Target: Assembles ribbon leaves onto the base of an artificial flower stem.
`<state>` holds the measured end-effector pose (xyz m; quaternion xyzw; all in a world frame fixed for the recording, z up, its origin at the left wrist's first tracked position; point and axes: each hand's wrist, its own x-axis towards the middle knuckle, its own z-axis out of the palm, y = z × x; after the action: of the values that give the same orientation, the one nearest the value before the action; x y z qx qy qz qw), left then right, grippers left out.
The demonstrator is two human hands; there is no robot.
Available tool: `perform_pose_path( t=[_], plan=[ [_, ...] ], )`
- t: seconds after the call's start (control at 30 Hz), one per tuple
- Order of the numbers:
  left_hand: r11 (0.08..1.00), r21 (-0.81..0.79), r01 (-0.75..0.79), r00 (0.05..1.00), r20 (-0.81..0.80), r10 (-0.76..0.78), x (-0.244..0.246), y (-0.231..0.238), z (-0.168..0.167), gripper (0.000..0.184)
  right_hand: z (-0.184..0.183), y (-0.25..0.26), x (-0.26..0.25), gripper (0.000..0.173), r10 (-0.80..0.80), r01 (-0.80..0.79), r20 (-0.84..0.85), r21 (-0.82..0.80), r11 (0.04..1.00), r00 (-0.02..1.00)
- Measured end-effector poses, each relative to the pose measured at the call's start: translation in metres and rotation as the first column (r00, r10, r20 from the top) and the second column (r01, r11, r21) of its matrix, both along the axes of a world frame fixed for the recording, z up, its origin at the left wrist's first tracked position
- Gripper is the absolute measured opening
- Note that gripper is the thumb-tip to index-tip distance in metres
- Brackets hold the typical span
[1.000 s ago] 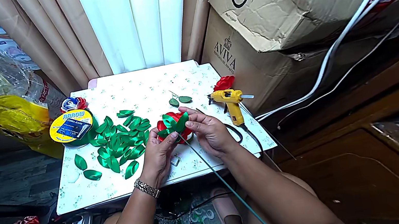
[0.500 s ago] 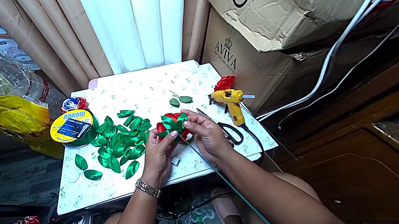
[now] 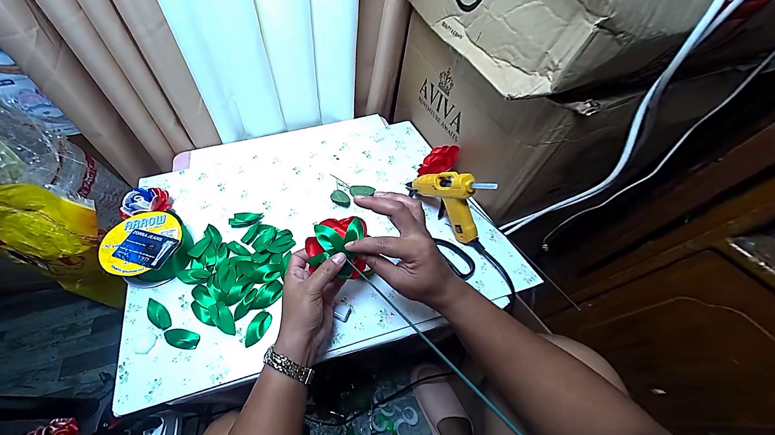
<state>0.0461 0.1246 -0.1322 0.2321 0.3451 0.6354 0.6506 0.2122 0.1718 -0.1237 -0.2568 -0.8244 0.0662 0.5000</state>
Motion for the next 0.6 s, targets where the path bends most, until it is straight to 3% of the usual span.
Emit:
perform_pose_path(
  t=[0.17, 0.6],
  plan=[
    [0.999, 0.032, 0.018, 0.999, 0.050, -0.020, -0.0013, -0.0004, -0.0019, 0.015, -0.0007, 0.0005, -0.0008, 0.012, -0.027, 0.027, 0.006, 0.053, 0.998, 1.000],
    [1.000, 0.022, 0.003, 0.999, 0.046, -0.004, -0.0009, -0.0018, 0.0016, 0.018, -0.0043, 0.0008, -0.0048, 0.009, -0.062, 0.066, -0.036, 0.128, 0.990, 0.997]
  ],
)
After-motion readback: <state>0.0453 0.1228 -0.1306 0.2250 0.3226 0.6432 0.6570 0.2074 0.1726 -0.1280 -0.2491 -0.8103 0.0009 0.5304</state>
